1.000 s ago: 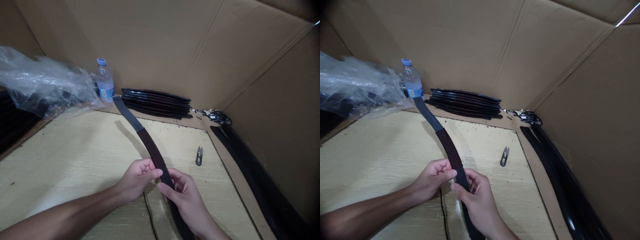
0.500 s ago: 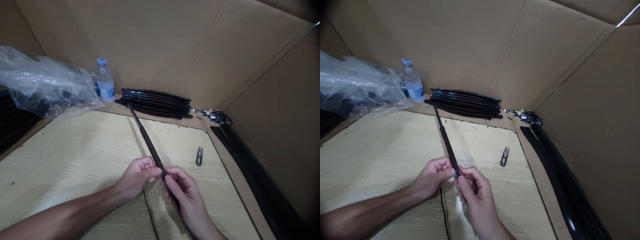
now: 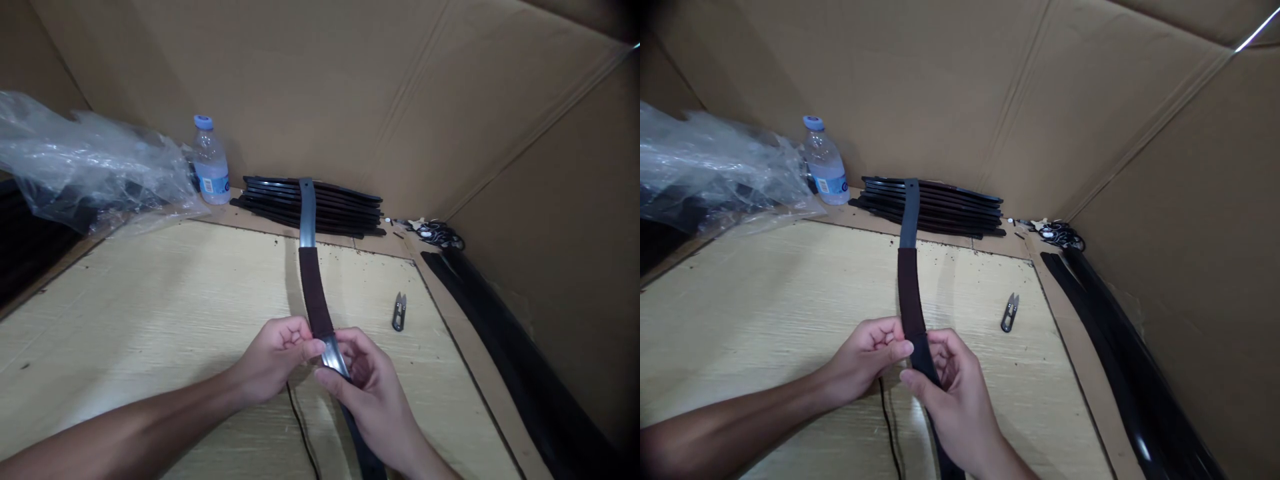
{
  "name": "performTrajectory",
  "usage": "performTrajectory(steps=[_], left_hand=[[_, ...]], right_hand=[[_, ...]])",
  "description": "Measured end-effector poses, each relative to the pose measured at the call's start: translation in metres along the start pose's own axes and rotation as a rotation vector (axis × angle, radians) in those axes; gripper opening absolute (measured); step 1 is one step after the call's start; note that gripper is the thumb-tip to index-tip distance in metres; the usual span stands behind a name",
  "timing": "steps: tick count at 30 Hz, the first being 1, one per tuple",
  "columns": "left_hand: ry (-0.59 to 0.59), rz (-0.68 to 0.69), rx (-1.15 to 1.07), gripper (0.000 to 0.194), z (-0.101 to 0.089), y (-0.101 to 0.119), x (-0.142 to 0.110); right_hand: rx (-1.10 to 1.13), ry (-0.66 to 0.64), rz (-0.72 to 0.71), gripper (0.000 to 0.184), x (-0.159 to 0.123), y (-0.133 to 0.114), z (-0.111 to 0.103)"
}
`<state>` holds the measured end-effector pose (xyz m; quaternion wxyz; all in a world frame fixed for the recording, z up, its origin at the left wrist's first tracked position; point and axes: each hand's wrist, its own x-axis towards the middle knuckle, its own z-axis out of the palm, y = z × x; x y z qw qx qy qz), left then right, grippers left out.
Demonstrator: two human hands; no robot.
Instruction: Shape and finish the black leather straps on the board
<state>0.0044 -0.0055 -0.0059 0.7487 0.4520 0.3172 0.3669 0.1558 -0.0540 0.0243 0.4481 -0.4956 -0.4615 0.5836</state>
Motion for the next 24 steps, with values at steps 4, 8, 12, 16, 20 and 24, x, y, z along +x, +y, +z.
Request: performTrajectory(steps=[4,8,12,16,20,24], left_hand=[[-0.013,-0.015,-0.028,0.026,0.0010,0.0031,-0.0003],[0.023,0.016,-0.015,0.025,0.0002,0.0041,0.0009],[0.035,0.040,-0.018,0.023,0.0006,0.0034,0.0015],[-0.003,0.009,-0.103,0.021,0.0026,0.0024,0.0009],[0.006,-0.011,-0.054,0.022,0.0015,0.0002,0.0001],[0.043,-0.012,0.032,0.028,-0.0017,-0.0019,-0.0007]], right_hand=[[0.051,-0.078,0.047,0.020,-0.0023,-0.0011,0.0009],[0.063,-0.066,-0.019,0.013,-0.0008,-0.0025,0.0013],[0.064,-0.034,-0.036,0.018,-0.0003,-0.0029,0.0006],[0.083,-0.030,-0.003,0.034,-0.0015,-0.0021,0.0007],[0.071,-0.072,-0.016,0.025,0.0007,-0.0035,0.0014],[0.003,-0.050,-0.025,0.013,0.0013,-0.0035,0.0026]])
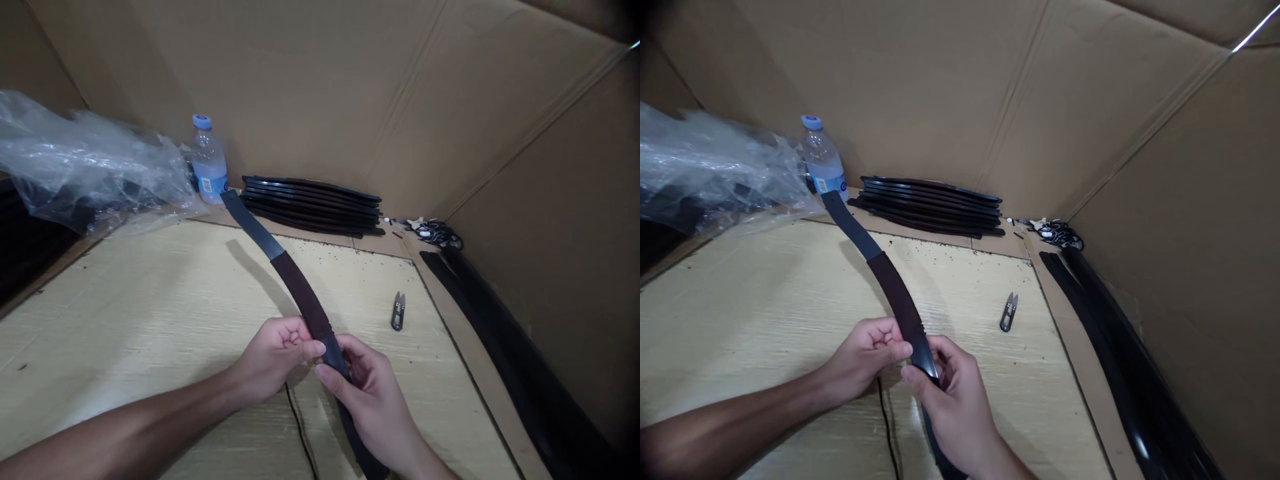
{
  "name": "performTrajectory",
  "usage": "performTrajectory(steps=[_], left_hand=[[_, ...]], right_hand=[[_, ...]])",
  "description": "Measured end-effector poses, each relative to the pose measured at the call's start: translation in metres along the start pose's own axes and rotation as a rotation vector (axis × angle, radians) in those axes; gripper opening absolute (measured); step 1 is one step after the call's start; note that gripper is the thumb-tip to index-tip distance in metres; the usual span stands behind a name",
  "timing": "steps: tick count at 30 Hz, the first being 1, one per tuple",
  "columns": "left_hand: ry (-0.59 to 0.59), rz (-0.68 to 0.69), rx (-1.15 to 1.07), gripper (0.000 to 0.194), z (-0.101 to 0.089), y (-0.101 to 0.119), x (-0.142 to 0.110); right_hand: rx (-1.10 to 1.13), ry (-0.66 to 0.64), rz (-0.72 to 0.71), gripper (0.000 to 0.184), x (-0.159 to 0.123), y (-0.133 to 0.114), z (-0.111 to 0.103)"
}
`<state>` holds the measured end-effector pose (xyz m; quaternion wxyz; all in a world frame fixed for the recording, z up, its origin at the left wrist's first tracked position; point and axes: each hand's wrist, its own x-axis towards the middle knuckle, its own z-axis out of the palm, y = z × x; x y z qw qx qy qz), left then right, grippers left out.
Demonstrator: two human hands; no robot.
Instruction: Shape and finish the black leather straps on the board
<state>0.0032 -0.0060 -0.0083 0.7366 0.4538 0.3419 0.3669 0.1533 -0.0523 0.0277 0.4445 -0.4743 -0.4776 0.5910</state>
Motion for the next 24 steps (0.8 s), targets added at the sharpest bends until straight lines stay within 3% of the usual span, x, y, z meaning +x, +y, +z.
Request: performTrajectory(steps=[5,13,18,24], left_hand=[[-0.053,0.003,-0.012,0.025,-0.0012,0.0004,0.0004],[-0.053,0.020,-0.110,0.021,0.0036,0.0048,0.0023],[-0.117,-0.001,-0.190,0.024,0.0044,0.0065,0.0031],[-0.036,-0.012,-0.105,0.022,0.0006,0.0017,0.0012]], right_hand=[[-0.001,0.020,0.056,0.018,-0.0038,0.0033,0.0025],[0.033,0.077,-0.017,0.016,-0.0028,0.0005,0.0012],[0.037,0.087,0.017,0.033,-0.0027,-0.0010,0.0027],[0.042,0.027,0.012,0.022,0.0013,0.0005,-0.0021]])
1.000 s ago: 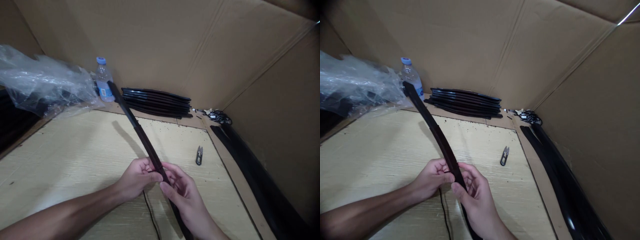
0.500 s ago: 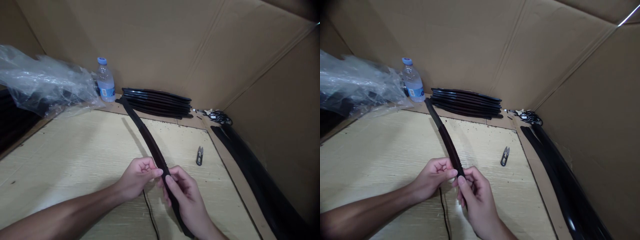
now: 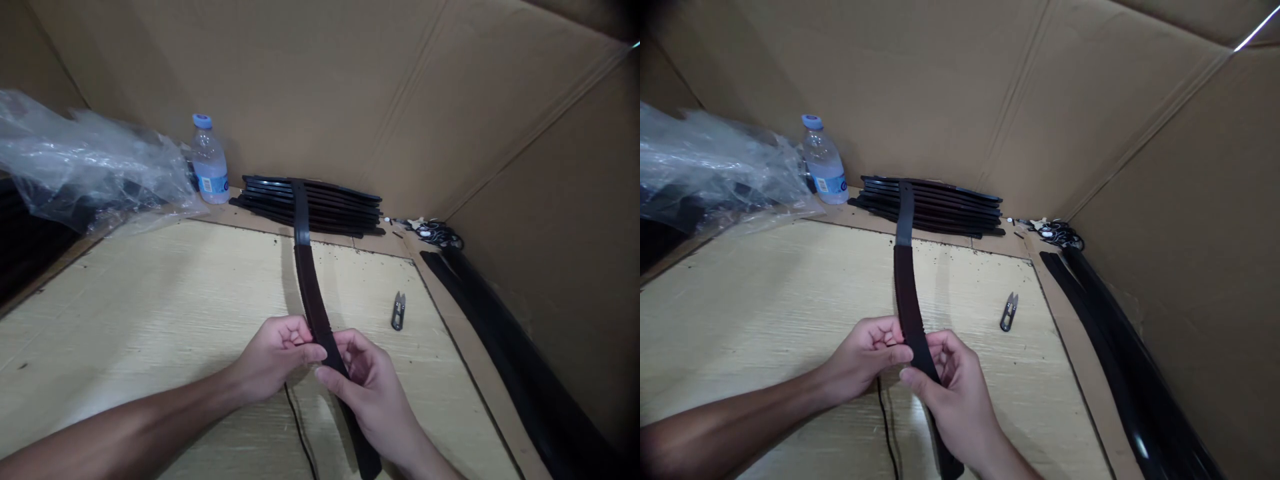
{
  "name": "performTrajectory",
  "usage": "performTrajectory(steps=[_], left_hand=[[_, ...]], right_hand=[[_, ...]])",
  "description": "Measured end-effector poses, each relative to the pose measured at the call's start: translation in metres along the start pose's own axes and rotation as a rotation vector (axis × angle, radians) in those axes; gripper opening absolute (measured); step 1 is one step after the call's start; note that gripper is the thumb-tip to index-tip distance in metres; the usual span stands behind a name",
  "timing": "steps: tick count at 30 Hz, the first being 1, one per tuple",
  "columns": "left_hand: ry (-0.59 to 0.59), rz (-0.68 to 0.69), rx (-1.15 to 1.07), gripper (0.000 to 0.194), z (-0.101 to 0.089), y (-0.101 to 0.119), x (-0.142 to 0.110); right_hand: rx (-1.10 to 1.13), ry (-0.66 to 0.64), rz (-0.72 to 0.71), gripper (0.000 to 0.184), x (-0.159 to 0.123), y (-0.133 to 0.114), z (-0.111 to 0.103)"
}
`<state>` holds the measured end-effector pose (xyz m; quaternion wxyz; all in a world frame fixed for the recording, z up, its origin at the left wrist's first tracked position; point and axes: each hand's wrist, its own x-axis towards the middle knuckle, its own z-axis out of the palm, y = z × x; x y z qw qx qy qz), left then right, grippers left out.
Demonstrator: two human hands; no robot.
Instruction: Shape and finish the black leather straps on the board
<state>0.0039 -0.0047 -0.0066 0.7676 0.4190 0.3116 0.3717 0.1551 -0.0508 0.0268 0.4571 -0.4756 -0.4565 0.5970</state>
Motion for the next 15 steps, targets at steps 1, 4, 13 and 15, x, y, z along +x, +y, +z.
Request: performTrajectory(steps=[1,4,13,15], left_hand=[[-0.001,0.000,0.003,0.022,-0.0001,-0.0004,-0.0002],[-0.043,-0.002,-0.013,0.023,0.0008,-0.0007,-0.0006],[0.000,0.024,0.030,0.023,0.0024,0.0040,0.0017],[0.041,0.024,0.048,0.022,0.0018,0.0045,0.0030]], right_hand=[[0.001,0.000,0.002,0.022,0.0005,0.0005,-0.0004],[0.058,-0.050,0.038,0.026,0.0000,0.0030,0.0004],[0.028,0.007,0.002,0.014,-0.0015,0.0019,-0.0004],[0.020,0.021,-0.028,0.013,-0.0008,0.0017,-0.0015]])
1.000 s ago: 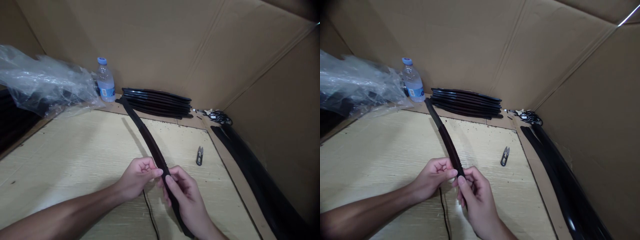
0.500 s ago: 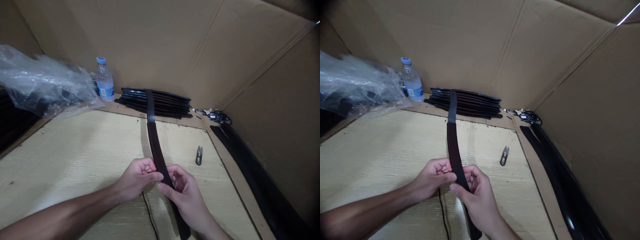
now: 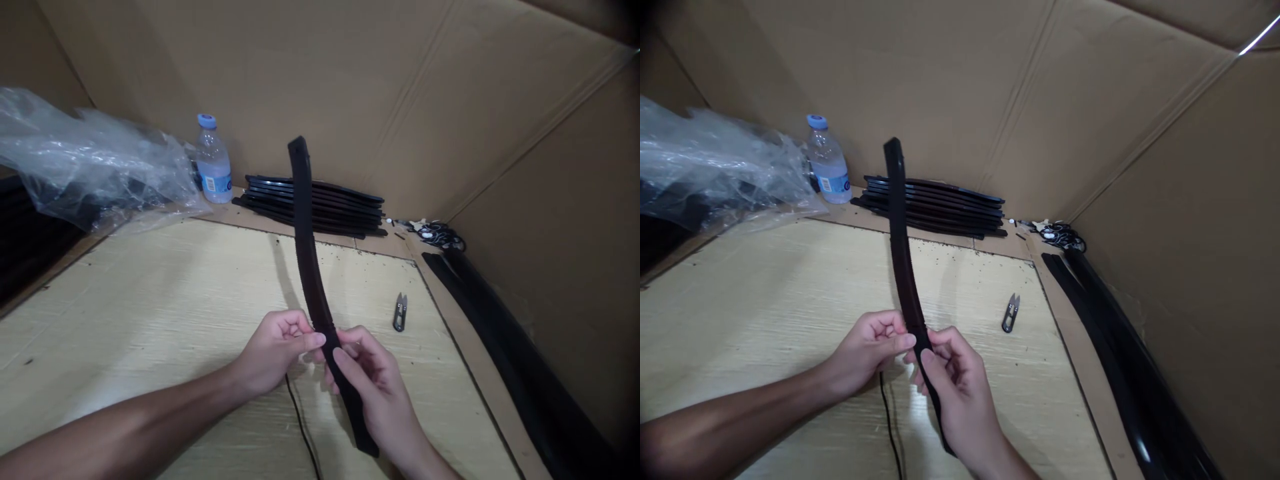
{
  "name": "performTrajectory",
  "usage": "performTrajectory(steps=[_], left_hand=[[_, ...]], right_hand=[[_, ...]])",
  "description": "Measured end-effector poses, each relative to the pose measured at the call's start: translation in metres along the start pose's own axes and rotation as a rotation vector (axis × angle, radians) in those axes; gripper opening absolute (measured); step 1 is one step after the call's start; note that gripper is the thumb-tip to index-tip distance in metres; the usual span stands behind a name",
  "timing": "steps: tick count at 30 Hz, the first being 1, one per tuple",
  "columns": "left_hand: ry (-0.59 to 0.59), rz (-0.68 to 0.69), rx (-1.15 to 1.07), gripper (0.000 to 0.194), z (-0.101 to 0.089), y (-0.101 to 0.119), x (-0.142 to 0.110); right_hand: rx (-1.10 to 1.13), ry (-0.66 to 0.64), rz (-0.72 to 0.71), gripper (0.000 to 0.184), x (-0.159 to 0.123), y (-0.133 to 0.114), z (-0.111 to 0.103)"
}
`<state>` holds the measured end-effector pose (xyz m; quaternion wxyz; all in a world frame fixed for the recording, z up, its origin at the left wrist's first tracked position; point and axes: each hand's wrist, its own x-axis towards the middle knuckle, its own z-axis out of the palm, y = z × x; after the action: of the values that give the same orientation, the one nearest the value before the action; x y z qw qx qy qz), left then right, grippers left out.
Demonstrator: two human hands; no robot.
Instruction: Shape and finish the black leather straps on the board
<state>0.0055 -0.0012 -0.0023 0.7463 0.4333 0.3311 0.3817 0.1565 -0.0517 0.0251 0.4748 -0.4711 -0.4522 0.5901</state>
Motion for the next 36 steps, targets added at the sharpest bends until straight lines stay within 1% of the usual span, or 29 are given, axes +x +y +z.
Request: performTrajectory(steps=[3,6,10,11,13,15,17,19,22,24,28,33,36], left_hand=[[0.037,0.007,0.008,0.023,-0.0007,-0.0013,0.0018],[0.013,0.009,-0.036,0.024,0.0002,-0.0034,0.0027],[-0.106,-0.013,-0.138,0.025,0.0031,-0.0026,0.0021],[-0.118,-0.013,-0.145,0.025,0.0033,-0.0021,0.0019],[-0.085,-0.012,-0.110,0.020,0.0027,-0.0020,0.0017],[-0.023,-0.020,-0.043,0.017,0.0011,-0.0031,0.0016],[0.008,-0.020,0.000,0.020,-0.0005,-0.0045,0.0013],[-0.009,-0.015,0.004,0.022,-0.0012,-0.0053,0.0007],[-0.059,-0.020,-0.005,0.023,-0.0012,-0.0047,-0.0003],[-0.069,-0.023,0.002,0.024,-0.0012,-0.0038,-0.0007],[-0.061,-0.005,-0.005,0.025,-0.0012,-0.0027,0.0002],[-0.049,-0.015,0.021,0.025,0.0001,-0.0022,0.0004],[0.017,-0.015,0.096,0.025,0.0011,-0.0010,-0.0010]], right_hand=[[-0.018,0.026,-0.034,0.012,0.0004,0.0004,-0.0003],[-0.015,0.039,-0.009,0.017,-0.0002,0.0008,0.0009],[0.005,0.026,0.035,0.031,-0.0006,0.0028,0.0014],[0.003,0.034,0.035,0.036,-0.0003,0.0035,0.0011],[-0.013,0.043,0.019,0.043,0.0007,0.0046,0.0001],[-0.045,0.025,0.001,0.038,0.0020,0.0051,-0.0006],[-0.070,-0.003,0.014,0.029,0.0028,0.0051,-0.0004],[-0.060,-0.015,0.043,0.026,0.0028,0.0049,0.0007],[-0.025,-0.028,0.081,0.027,0.0020,0.0045,0.0028],[-0.031,-0.023,0.081,0.025,0.0014,0.0041,0.0036],[-0.050,-0.013,0.030,0.021,0.0006,0.0033,0.0031],[-0.050,-0.031,0.031,0.022,-0.0006,0.0026,0.0032],[-0.100,-0.006,-0.007,0.019,-0.0011,0.0003,0.0038]])
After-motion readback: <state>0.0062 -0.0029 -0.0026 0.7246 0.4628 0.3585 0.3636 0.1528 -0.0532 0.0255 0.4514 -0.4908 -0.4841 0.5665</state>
